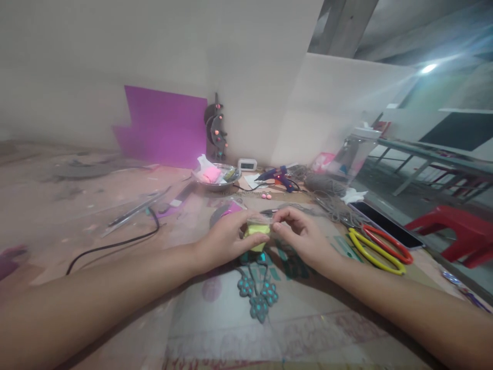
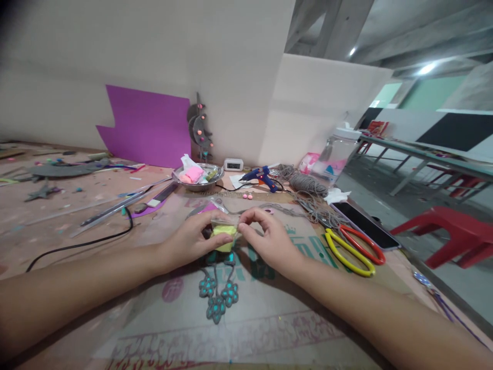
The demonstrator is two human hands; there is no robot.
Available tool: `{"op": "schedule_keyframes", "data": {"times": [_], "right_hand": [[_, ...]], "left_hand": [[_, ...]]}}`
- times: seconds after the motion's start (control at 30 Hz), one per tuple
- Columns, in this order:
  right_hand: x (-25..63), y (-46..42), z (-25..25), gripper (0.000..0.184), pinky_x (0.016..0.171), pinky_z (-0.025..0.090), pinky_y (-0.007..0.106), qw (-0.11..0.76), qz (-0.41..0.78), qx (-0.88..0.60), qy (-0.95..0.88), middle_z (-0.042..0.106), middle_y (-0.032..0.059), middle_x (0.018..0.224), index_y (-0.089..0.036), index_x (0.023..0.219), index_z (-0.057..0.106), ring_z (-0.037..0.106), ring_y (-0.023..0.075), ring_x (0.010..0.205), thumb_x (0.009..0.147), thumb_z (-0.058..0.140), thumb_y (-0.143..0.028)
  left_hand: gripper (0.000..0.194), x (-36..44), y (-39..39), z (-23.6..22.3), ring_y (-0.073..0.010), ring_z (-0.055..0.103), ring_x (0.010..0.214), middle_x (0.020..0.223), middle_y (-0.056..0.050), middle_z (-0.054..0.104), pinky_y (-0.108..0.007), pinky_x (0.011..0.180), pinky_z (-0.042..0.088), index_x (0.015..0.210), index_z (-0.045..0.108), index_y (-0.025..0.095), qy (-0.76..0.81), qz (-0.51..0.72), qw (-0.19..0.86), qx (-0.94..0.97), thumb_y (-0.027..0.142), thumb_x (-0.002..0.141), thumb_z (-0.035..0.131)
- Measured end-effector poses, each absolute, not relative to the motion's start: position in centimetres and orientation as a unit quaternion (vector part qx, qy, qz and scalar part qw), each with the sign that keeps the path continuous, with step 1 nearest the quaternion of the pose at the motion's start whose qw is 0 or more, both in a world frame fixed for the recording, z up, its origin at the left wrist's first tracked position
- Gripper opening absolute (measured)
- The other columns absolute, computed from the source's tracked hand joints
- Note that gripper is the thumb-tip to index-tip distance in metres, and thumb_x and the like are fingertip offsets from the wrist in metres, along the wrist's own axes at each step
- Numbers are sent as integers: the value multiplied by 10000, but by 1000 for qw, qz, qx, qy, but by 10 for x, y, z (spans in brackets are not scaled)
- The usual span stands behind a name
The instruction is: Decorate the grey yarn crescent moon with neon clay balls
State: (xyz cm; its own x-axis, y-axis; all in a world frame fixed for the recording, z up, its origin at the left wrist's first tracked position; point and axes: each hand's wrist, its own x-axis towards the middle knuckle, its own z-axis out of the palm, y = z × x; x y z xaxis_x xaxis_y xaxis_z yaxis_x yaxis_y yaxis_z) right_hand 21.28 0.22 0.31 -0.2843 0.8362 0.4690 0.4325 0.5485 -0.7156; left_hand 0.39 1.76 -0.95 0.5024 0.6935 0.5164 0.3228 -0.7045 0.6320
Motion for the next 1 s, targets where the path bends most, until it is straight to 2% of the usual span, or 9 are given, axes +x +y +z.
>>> {"op": "schedule_keyframes", "data": {"times": [0.13, 0.33, 0.53, 0.8, 1.0], "right_hand": [[212, 0, 5, 71, 728, 488, 287, 425, 221, -410, -776, 633, 8, 804, -209, 827, 589, 607, 164, 785, 877, 578, -258], [212, -4, 1, 58, 761, 471, 283, 429, 220, -400, -780, 628, 6, 820, -210, 852, 582, 593, 157, 800, 889, 575, -253], [210, -4, 2, 82, 757, 460, 278, 424, 223, -407, -778, 623, 5, 809, -210, 839, 585, 585, 153, 785, 897, 580, -268], [208, -9, 6, 51, 706, 447, 251, 395, 204, -390, -807, 577, -13, 771, -207, 836, 551, 553, 134, 738, 886, 557, -204], [212, -7, 4, 61, 722, 442, 262, 420, 194, -378, -802, 564, -12, 791, -211, 832, 530, 543, 139, 760, 884, 550, -184]], "left_hand": [[289, 4, 13, -3, -183, 653, 809, 927, -41, 718, -279, 691, 499, 1025, 647, 165, 332, 404, 273, 808, 403, 862, 637], [149, 6, 8, 2, -155, 629, 786, 834, -15, 692, -271, 725, 479, 855, 640, 170, 346, 439, 273, 782, 297, 895, 575], [126, 7, 9, -1, -145, 625, 796, 842, -10, 688, -264, 743, 469, 857, 646, 169, 334, 440, 252, 795, 279, 894, 596], [87, 8, 11, -5, -148, 607, 808, 831, -6, 657, -270, 750, 455, 830, 618, 175, 310, 424, 220, 822, 236, 884, 585], [78, 5, 8, -5, -158, 608, 832, 867, -19, 651, -288, 767, 467, 874, 597, 173, 304, 439, 212, 818, 246, 887, 574]]}}
